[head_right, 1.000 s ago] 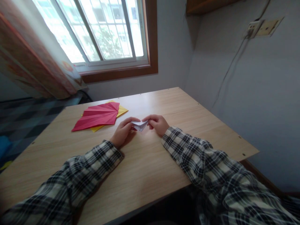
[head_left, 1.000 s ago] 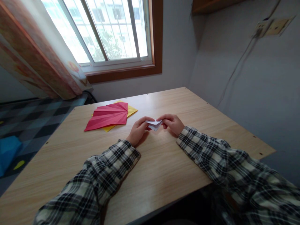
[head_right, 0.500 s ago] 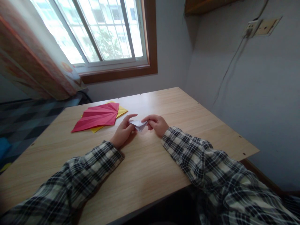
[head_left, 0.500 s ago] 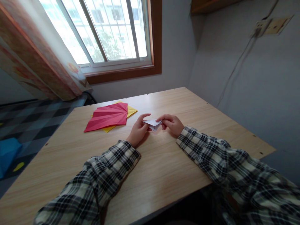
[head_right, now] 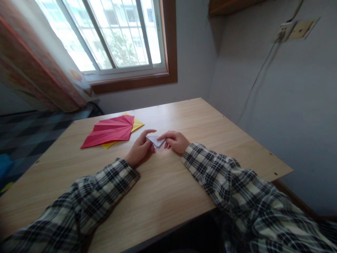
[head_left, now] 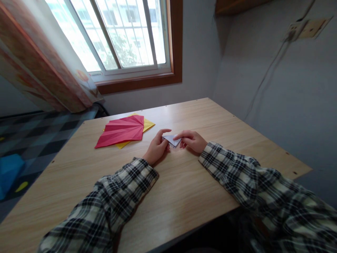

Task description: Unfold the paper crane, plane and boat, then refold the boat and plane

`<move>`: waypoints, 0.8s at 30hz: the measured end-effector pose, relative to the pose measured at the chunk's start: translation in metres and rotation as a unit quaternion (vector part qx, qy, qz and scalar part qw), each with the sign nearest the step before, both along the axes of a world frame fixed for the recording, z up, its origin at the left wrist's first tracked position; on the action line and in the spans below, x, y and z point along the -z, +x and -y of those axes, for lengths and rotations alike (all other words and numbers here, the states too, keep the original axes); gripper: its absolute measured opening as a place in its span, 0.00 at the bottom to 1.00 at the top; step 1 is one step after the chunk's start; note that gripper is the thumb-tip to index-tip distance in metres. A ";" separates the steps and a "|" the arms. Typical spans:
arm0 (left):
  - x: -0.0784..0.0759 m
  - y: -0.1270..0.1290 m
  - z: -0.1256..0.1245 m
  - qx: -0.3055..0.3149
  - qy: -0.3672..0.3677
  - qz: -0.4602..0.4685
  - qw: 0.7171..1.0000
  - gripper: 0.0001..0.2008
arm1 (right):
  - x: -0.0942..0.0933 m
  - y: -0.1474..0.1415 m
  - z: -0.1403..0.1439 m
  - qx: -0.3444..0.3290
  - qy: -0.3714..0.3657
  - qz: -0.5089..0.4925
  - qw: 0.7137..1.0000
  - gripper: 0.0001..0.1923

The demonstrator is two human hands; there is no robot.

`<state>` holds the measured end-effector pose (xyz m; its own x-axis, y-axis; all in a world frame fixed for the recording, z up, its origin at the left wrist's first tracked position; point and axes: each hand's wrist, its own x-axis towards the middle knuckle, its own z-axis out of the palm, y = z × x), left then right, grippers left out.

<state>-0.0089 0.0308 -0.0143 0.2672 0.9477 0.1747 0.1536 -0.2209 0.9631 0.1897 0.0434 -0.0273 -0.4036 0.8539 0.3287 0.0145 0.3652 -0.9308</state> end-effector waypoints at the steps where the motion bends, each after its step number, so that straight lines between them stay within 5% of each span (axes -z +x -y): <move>1: -0.001 0.000 0.000 0.003 -0.004 0.001 1.000 0.22 | 0.000 0.000 0.000 0.000 0.005 0.004 1.000 0.16; 12: -0.011 0.003 0.008 0.063 -0.083 0.114 0.988 0.27 | 0.001 0.000 0.000 0.030 0.035 0.021 0.999 0.17; 18: -0.014 0.001 0.007 0.014 0.003 -0.051 0.999 0.25 | -0.001 0.000 0.001 0.030 0.013 0.015 0.999 0.16; 24: -0.012 0.002 0.006 0.026 0.030 -0.056 0.998 0.24 | -0.002 0.002 0.000 0.038 -0.020 0.023 0.999 0.17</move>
<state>-0.0073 0.0248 -0.0025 0.3371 0.9204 0.1980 0.2454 -0.2890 0.9254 0.1919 0.0436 -0.0249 -0.3502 0.8948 0.2770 0.0832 0.3242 -0.9423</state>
